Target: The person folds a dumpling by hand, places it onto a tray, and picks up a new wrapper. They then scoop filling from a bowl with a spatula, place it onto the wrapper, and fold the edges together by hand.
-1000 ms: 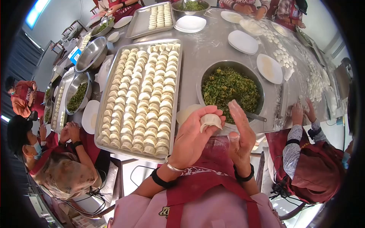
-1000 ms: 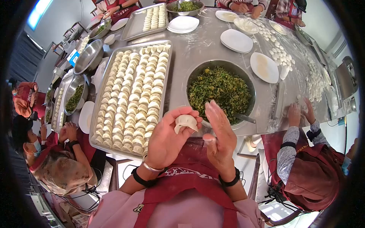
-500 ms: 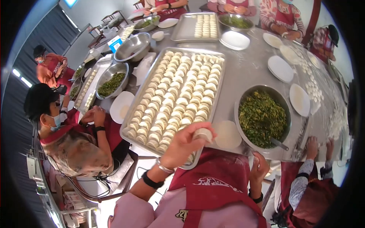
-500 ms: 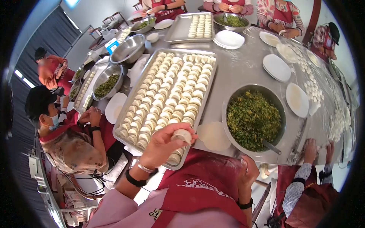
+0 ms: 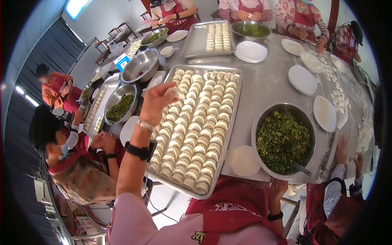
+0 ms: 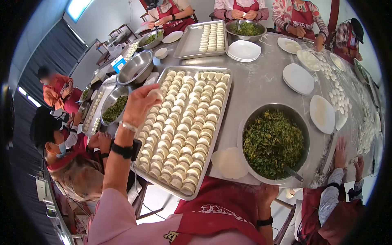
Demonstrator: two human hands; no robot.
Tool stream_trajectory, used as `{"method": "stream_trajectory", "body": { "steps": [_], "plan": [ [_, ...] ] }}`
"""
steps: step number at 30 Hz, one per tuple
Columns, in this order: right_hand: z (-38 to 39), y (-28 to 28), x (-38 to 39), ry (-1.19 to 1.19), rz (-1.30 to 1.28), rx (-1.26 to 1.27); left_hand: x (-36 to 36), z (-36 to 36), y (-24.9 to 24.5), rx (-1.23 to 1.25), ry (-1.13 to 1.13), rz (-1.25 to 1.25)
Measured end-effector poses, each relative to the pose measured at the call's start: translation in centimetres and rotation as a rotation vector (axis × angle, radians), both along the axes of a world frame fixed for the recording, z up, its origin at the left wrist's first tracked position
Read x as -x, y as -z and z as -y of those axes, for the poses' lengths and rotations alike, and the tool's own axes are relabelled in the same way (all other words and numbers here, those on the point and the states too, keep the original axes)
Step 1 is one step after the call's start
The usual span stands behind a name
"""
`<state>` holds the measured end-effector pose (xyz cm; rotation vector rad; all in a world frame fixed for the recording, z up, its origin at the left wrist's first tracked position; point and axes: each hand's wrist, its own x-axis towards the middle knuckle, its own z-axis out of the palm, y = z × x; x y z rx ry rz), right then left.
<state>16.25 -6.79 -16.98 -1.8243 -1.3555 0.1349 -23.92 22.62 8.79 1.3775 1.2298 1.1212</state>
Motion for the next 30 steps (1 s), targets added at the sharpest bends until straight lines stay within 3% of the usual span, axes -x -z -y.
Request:
{"method": "stream_trajectory", "body": {
  "steps": [6,9,11,12,14,17,22,30],
  "plan": [
    [0.1,1.3,0.1,-0.019,0.166,-0.084,-1.9,-11.7,2.5,0.057,-0.029,0.048],
    [-0.8,-0.8,1.2,-0.005,0.156,-0.124,-1.8,-18.7,6.6,-0.138,-0.091,-0.277],
    [1.0,2.4,0.3,-0.034,0.254,0.032,-1.9,-22.4,8.7,-0.26,-0.103,-0.427],
    [0.9,2.4,0.5,-0.011,0.448,0.001,-2.1,-23.9,9.5,-0.306,-0.093,-0.525],
    [0.8,2.4,0.6,0.019,0.312,0.03,-2.3,-26.2,11.3,-0.387,-0.083,-0.71],
    [-0.3,1.2,1.3,0.003,0.341,0.052,-3.2,-27.9,13.1,-0.441,-0.048,-0.957],
    [-1.2,0.7,1.7,-0.017,0.367,0.081,-3.8,-29.0,15.7,-0.36,0.007,-1.023],
    [-2.3,0.9,1.5,-0.041,0.377,0.078,-3.0,-29.5,18.3,-0.373,0.062,-0.915]
  ]
}}
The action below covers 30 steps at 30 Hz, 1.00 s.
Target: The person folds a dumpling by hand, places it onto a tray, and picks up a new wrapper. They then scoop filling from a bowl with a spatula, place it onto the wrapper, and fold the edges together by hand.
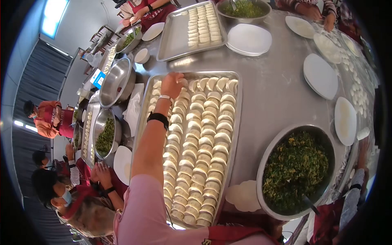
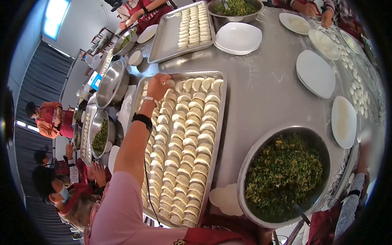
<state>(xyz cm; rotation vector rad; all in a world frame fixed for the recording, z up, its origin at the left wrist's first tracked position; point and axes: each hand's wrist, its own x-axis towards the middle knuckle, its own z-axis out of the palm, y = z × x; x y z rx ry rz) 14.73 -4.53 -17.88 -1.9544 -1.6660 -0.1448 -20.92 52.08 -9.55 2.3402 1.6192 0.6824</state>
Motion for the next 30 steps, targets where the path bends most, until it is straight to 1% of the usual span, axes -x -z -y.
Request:
{"method": "stream_trajectory", "body": {
  "steps": [3,5,6,7,8,9,11,12,13,14,15,17,18,19,20,21,22,25,26,28,29,30],
  "plan": [
    [-0.3,0.1,-0.6,-0.001,-0.007,-0.024,0.8,0.6,-1.4,-0.198,-0.038,0.015],
    [0.3,0.2,-0.8,-0.009,-0.013,-0.042,2.8,0.1,-3.2,-0.213,0.0,0.066],
    [0.8,0.2,-0.8,-0.014,-0.031,-0.054,4.2,0.0,-4.2,-0.363,0.057,-0.11],
    [1.1,0.2,-0.8,-0.022,-0.057,-0.066,4.3,1.5,-6.5,-0.288,0.033,-0.098],
    [1.1,0.1,-0.8,-0.029,-0.091,-0.078,6.2,1.1,-6.6,-0.243,0.1,0.074],
    [1.3,-0.2,-0.7,-0.034,-0.12,-0.093,3.7,6.0,-11.1,-0.162,0.052,0.079],
    [1.8,-0.9,-0.4,-0.004,-0.193,-0.082,2.5,12.4,-14.6,-0.032,0.125,0.364],
    [1.7,-1.3,-0.4,0.027,-0.242,-0.068,1.2,16.8,-16.8,0.054,0.081,0.388],
    [1.6,-1.7,-0.4,0.058,-0.292,-0.055,-0.4,21.9,-18.2,0.136,0.032,0.409],
    [1.2,-3.8,-0.1,0.076,-0.298,-0.024,-1.2,26.6,-18.8,0.215,0.081,0.478],
    [1.5,-4.3,-0.2,0.07,-0.395,-0.006,-2.0,30.9,-18.9,0.287,0.132,0.548],
    [1.9,-6.9,0.6,0.125,-0.687,0.064,-3.6,38.8,-17.7,0.569,0.161,0.776],
    [2.7,-6.8,0.3,0.154,-0.828,0.139,-3.9,42.1,-16.0,0.677,0.264,0.883],
    [2.8,-7.7,0.4,0.161,-1.116,0.103,-4.5,45.2,-14.3,0.757,0.287,0.872],
    [2.5,-9.2,1.0,0.166,-1.404,0.064,-5.9,47.8,-13.0,0.781,0.309,0.918],
    [2.2,-10.5,1.5,0.169,-1.69,0.022,-7.2,50.2,-11.3,0.809,0.238,0.839],
    [1.6,-11.6,1.8,0.184,-1.791,-0.039,-8.6,51.9,-9.2,0.785,0.224,0.816],
    [0.1,-10.0,0.4,0.273,-1.864,-0.095,-14.1,53.2,-3.8,0.285,0.241,0.458],
    [-0.1,-9.8,0.6,0.301,-1.793,-0.134,-15.4,52.6,-3.1,0.162,0.211,0.379],
    [0.4,-9.6,0.8,0.297,-1.78,-0.194,-17.5,51.1,-2.2,-0.078,0.141,0.21],
    [0.4,-9.6,0.8,0.293,-1.777,-0.226,-18.3,50.8,-1.6,-0.078,0.145,0.118],
    [0.6,-9.3,0.4,0.336,-1.747,-0.254,-18.9,50.2,-0.9,-0.081,0.142,0.024]
  ]
}}
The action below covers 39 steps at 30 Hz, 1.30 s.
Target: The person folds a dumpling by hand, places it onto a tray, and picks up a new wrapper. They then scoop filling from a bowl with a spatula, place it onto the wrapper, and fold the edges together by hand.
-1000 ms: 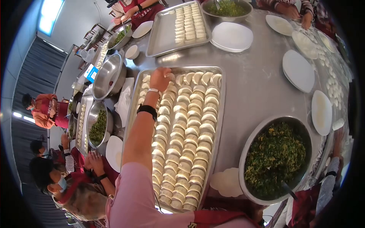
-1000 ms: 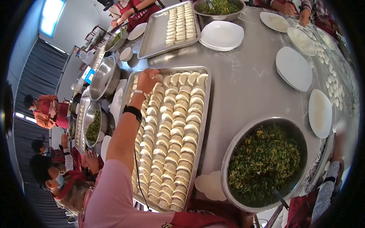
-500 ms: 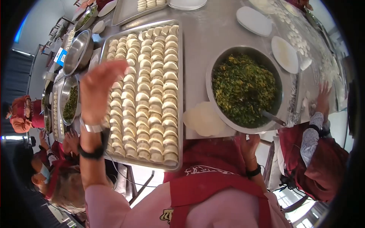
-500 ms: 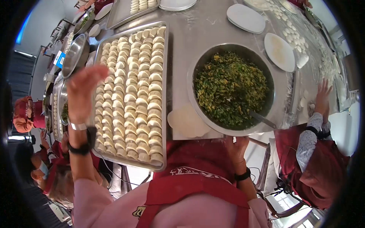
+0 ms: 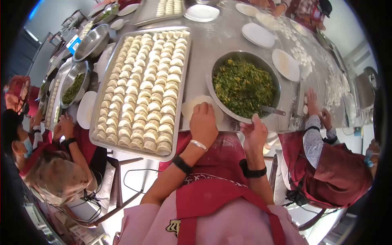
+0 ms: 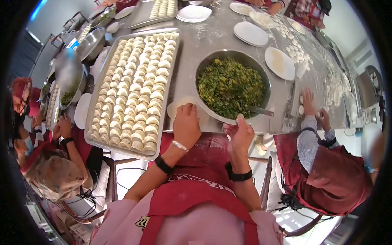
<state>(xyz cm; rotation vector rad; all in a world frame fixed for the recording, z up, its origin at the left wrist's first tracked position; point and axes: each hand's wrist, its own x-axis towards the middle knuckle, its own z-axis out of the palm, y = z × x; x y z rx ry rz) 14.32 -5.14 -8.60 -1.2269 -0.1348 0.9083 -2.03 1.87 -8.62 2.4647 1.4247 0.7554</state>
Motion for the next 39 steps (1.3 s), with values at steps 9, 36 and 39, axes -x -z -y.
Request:
{"method": "stream_trajectory", "body": {
  "steps": [9,36,39],
  "plan": [
    [3.4,1.2,-1.5,-0.029,0.033,0.029,-0.9,-1.2,0.4,0.002,-0.137,-0.098],
    [2.8,-6.3,-7.3,-0.185,1.269,0.097,5.8,2.9,-8.0,1.051,-0.038,1.224],
    [2.5,-7.8,-6.6,-0.146,1.14,0.037,5.7,2.8,-7.1,1.244,0.064,1.407]
  ]
}}
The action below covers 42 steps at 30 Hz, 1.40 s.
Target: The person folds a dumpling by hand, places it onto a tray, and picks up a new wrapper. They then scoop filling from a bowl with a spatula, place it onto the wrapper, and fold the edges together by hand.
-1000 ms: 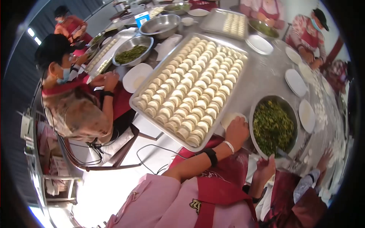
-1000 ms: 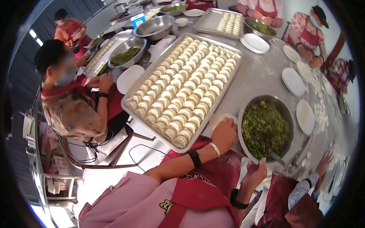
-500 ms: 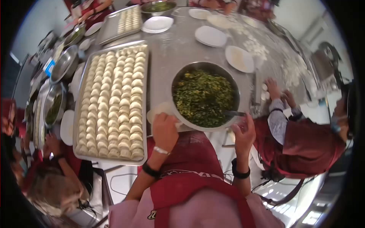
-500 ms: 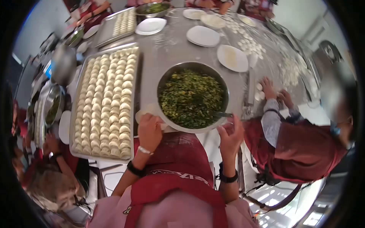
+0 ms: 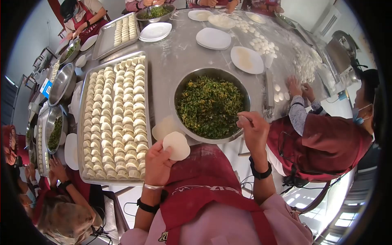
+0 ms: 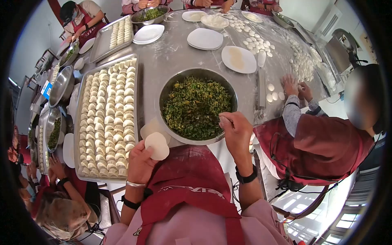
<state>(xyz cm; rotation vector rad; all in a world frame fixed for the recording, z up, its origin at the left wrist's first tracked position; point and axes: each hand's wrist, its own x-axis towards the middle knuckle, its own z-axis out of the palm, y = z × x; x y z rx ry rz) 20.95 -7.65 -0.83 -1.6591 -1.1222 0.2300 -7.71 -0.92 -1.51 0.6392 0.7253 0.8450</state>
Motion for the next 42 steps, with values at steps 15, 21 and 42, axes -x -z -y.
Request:
{"method": "stream_trajectory", "body": {
  "steps": [15,21,42],
  "plan": [
    [-5.2,0.2,8.8,-0.195,0.263,-0.07,-0.2,1.0,1.5,0.105,0.035,0.115],
    [-5.7,2.8,4.8,0.04,0.079,-0.035,-0.6,0.9,2.0,0.104,0.042,0.106],
    [-1.4,-0.4,0.9,0.147,-0.118,-0.061,-1.5,0.3,1.4,0.149,0.125,0.126]
  ]
}}
